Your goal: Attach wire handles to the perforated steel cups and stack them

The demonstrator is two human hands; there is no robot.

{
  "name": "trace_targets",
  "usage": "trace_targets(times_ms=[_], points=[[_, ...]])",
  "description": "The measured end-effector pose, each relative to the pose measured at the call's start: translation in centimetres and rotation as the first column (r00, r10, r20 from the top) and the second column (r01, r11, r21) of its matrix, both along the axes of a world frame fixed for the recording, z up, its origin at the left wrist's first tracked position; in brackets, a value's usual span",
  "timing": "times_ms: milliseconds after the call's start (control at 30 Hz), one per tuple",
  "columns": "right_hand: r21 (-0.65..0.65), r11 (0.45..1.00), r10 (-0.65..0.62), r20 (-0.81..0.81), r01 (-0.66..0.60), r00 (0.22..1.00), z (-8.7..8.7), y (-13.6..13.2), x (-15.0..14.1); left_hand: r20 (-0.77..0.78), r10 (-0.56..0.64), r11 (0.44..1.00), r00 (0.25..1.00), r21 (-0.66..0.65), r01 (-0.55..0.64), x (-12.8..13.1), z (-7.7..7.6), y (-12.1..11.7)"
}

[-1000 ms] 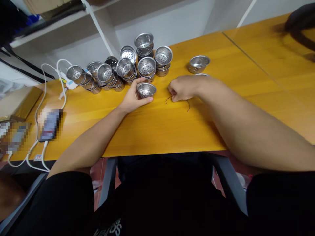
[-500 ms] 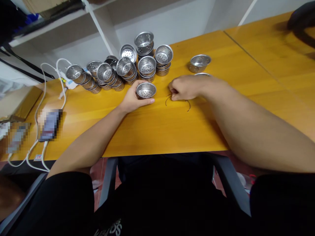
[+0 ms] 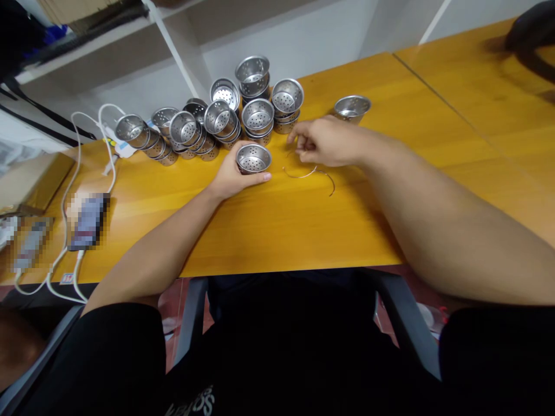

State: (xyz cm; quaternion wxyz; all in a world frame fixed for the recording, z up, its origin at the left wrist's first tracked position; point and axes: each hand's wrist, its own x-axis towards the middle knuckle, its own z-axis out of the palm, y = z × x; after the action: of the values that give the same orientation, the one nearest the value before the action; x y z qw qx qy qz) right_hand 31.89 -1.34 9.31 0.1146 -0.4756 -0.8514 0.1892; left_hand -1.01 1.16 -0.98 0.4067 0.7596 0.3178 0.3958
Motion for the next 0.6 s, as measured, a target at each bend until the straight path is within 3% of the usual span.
trace_targets(times_ms=[100,200,300,600], points=[[0.059,0.998,0.037,0.005,-0.037,0.999,-0.5,0.3,0.2,0.002,0.002,1.000,1.000,-0.014,-0.002,-0.1,-0.4,0.3],[0.045,0.999,-0.019,-0.012,0.019,1.000,-0.7,0.4,0.4,0.000,0.011,1.000,1.000,0.007,-0.011,-0.3,-1.0,0.7],[0.024,0.996,-0.087,-0.074,0.089,0.993,-0.7,0.1,0.4,-0.008,0.008,0.999,1.000,0.039,-0.007,-0.5,-1.4,1.1],[0.020,0.997,-0.058,-0.350,0.070,0.935,-0.5,-1.8,-2.3,-0.022,-0.045,0.998,0.999,0.047,0.046,-0.3,-0.9,0.7]])
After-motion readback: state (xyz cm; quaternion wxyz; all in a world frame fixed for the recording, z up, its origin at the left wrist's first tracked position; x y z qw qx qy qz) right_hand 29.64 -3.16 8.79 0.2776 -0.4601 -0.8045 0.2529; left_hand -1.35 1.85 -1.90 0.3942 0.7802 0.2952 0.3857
